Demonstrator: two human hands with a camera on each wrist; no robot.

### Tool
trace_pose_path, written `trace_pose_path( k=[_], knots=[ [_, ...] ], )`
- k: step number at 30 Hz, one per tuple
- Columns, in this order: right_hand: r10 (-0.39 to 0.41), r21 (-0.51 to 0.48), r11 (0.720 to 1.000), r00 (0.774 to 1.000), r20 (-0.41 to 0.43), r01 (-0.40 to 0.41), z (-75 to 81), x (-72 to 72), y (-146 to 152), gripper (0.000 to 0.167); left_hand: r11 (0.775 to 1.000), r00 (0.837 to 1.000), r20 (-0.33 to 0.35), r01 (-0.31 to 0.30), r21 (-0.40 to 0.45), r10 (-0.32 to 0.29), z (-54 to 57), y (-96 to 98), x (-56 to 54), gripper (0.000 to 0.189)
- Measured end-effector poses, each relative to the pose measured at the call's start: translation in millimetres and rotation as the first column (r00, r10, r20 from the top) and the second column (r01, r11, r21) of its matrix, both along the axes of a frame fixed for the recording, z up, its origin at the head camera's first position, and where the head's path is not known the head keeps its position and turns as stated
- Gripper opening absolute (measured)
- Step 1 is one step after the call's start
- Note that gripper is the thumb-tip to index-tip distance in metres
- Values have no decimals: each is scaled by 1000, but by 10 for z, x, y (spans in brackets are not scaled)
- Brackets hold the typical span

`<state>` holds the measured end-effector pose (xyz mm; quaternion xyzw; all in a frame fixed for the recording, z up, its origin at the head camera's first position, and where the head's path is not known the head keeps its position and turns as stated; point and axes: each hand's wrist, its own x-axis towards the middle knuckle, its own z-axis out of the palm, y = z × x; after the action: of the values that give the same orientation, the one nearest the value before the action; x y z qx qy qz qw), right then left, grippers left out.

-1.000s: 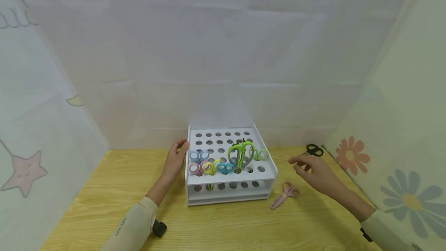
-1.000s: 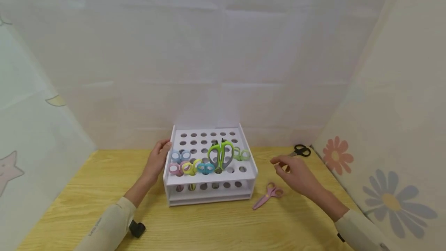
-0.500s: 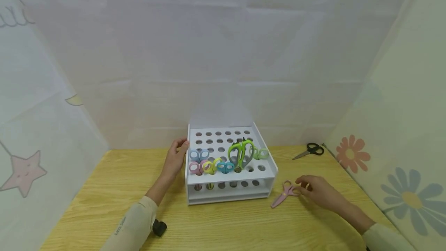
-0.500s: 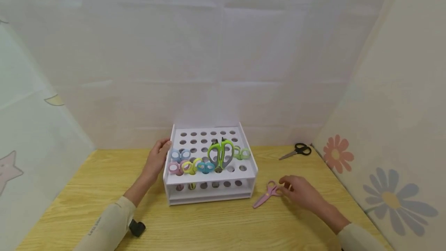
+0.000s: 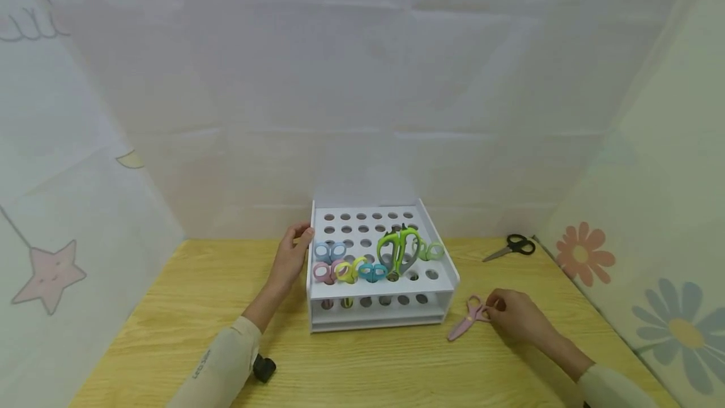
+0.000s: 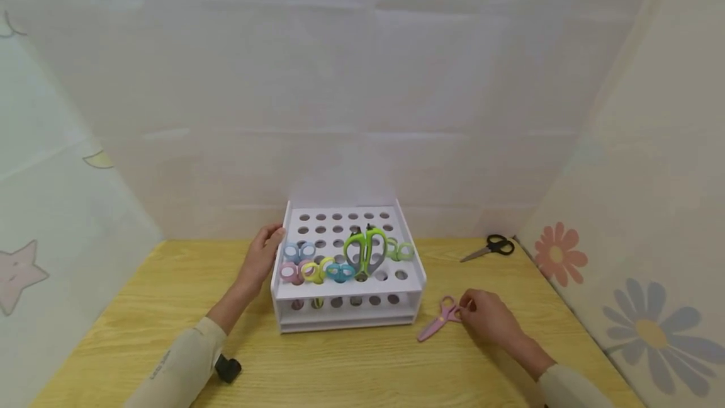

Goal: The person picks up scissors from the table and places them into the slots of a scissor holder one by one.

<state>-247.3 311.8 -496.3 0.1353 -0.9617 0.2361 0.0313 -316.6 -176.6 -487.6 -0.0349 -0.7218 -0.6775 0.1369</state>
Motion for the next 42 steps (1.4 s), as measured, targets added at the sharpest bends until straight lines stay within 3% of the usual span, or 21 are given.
trace_pose_path(
  k=[19, 27, 33, 37, 42],
  knots=[
    [8, -44, 999, 1000, -8, -8, 82, 106, 6, 8, 1000, 1000, -5, 20, 0, -20, 25, 17, 46, 52],
    [34, -138, 990, 999, -13, -36, 220, 178, -6, 6, 999, 999, 17, 33, 3, -33, -19, 2, 30, 54],
    [57, -173, 983, 996, -71, -69, 359, 199, -25, 5, 1000, 1000, 17, 23, -7, -23, -8, 14, 42, 55],
    [91, -188, 976, 990, -103, -110, 453, 194, -21, 14, 1000, 1000, 14, 24, -5, -23, 6, 9, 39, 57],
    [92, -260, 961, 996, -18, -93, 567, 203, -25, 24, 1000, 1000, 13, 17, -10, -17, 19, -10, 50, 57]
  ],
)
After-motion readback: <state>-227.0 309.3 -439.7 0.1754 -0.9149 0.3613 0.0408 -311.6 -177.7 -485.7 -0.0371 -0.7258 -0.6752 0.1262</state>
